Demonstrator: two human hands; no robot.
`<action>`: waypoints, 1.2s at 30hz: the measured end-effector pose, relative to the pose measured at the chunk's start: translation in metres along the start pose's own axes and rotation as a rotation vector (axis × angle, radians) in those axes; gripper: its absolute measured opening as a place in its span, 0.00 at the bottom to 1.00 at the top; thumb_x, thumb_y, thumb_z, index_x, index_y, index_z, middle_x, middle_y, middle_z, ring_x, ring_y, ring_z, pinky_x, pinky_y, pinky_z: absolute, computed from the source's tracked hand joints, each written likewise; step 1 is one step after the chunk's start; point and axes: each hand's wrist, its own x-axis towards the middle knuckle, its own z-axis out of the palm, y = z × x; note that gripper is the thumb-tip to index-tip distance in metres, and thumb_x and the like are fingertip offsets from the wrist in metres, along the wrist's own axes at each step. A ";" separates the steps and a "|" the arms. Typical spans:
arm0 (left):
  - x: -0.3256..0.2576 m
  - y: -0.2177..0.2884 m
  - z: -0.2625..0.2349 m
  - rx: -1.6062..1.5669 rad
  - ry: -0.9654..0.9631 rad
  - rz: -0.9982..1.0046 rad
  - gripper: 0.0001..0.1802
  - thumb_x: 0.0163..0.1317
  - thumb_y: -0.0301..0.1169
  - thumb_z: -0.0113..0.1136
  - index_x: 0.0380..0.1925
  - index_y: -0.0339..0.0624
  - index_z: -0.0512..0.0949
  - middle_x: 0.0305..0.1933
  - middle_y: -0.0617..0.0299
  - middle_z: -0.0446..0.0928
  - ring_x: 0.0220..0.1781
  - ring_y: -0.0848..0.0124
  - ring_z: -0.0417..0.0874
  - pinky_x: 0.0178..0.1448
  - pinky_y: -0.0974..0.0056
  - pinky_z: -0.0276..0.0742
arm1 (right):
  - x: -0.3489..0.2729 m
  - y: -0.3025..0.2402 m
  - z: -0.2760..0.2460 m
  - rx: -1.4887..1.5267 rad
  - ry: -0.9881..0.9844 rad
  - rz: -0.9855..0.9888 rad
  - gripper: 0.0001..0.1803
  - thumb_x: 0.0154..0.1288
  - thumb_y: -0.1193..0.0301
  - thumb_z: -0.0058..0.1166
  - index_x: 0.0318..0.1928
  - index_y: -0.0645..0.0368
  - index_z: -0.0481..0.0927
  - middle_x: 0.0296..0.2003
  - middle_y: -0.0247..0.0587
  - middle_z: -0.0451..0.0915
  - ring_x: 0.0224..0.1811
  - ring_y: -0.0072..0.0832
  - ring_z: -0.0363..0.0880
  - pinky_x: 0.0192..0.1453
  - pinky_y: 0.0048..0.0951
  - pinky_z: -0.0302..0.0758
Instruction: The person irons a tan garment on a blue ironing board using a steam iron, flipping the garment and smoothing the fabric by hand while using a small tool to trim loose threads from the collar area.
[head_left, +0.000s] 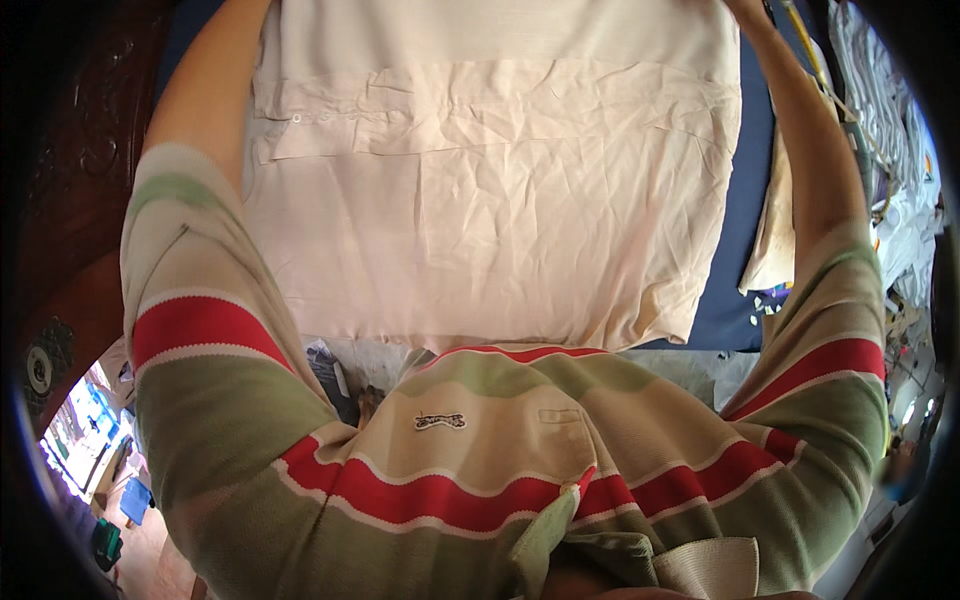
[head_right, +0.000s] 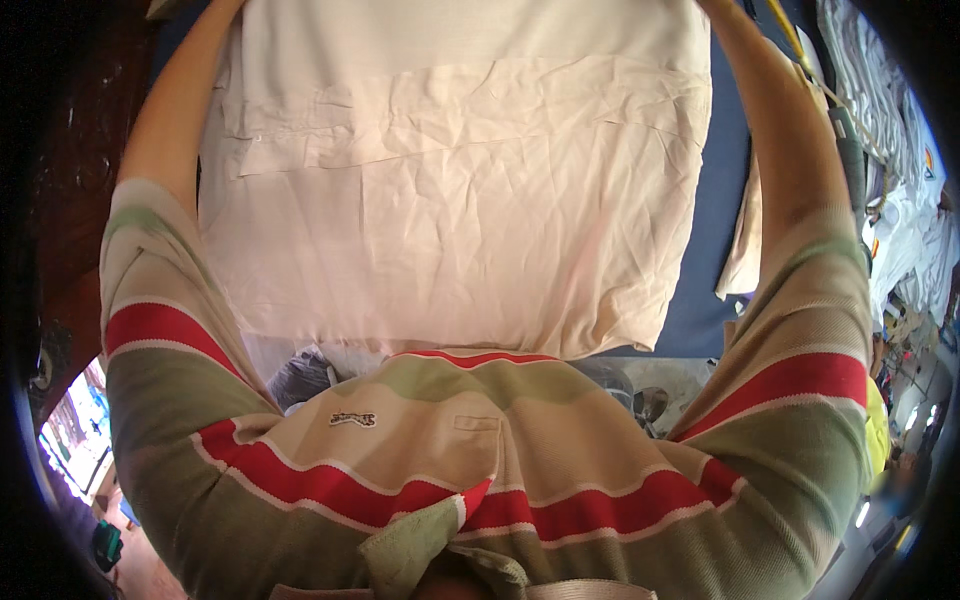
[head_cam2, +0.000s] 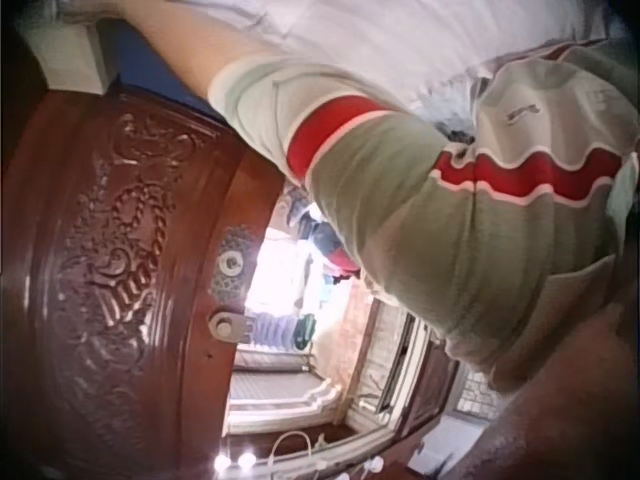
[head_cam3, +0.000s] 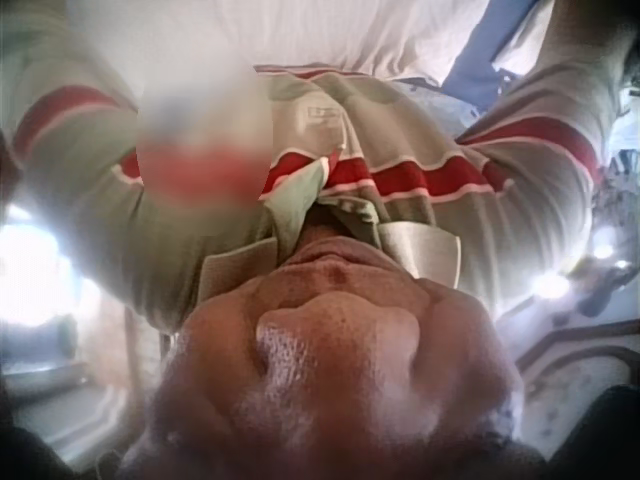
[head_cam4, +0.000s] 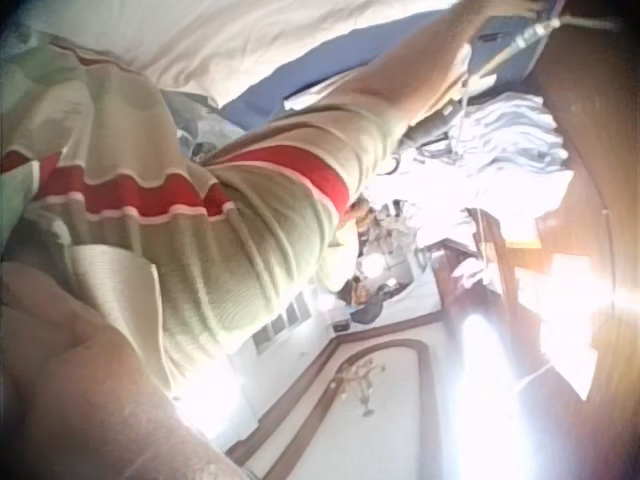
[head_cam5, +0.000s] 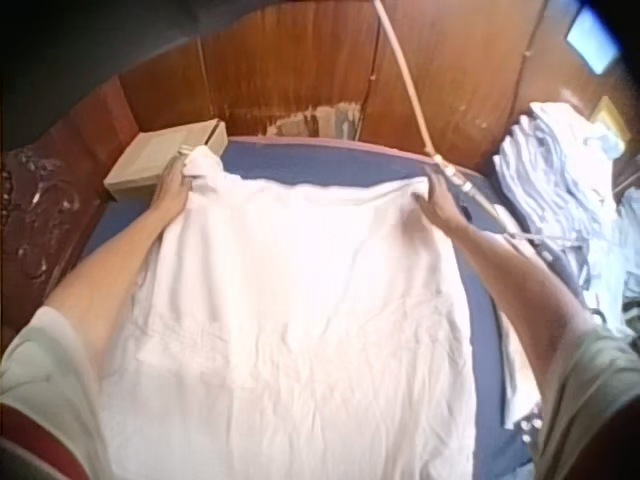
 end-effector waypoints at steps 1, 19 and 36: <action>-0.015 0.005 -0.008 0.000 0.010 -0.002 0.27 0.62 0.26 0.45 0.63 0.39 0.58 0.66 0.43 0.58 0.67 0.51 0.60 0.69 0.58 0.55 | -0.021 -0.019 -0.019 0.078 -0.172 -0.016 0.30 0.59 0.67 0.55 0.60 0.63 0.62 0.57 0.59 0.66 0.62 0.47 0.63 0.65 0.40 0.60; -0.324 0.113 -0.177 0.646 -0.192 -0.710 0.10 0.63 0.39 0.51 0.35 0.45 0.69 0.35 0.56 0.78 0.35 0.54 0.81 0.36 0.53 0.78 | -0.150 -0.148 -0.178 0.047 -0.529 0.705 0.19 0.61 0.58 0.52 0.42 0.62 0.75 0.38 0.55 0.78 0.43 0.51 0.76 0.47 0.44 0.71; -0.312 0.121 -0.143 0.326 -0.097 -0.327 0.03 0.56 0.29 0.56 0.27 0.45 0.78 0.31 0.60 0.76 0.32 0.59 0.78 0.36 0.59 0.74 | -0.122 -0.116 -0.172 0.255 -0.391 0.384 0.14 0.58 0.69 0.54 0.45 0.58 0.78 0.45 0.47 0.78 0.49 0.44 0.75 0.55 0.37 0.69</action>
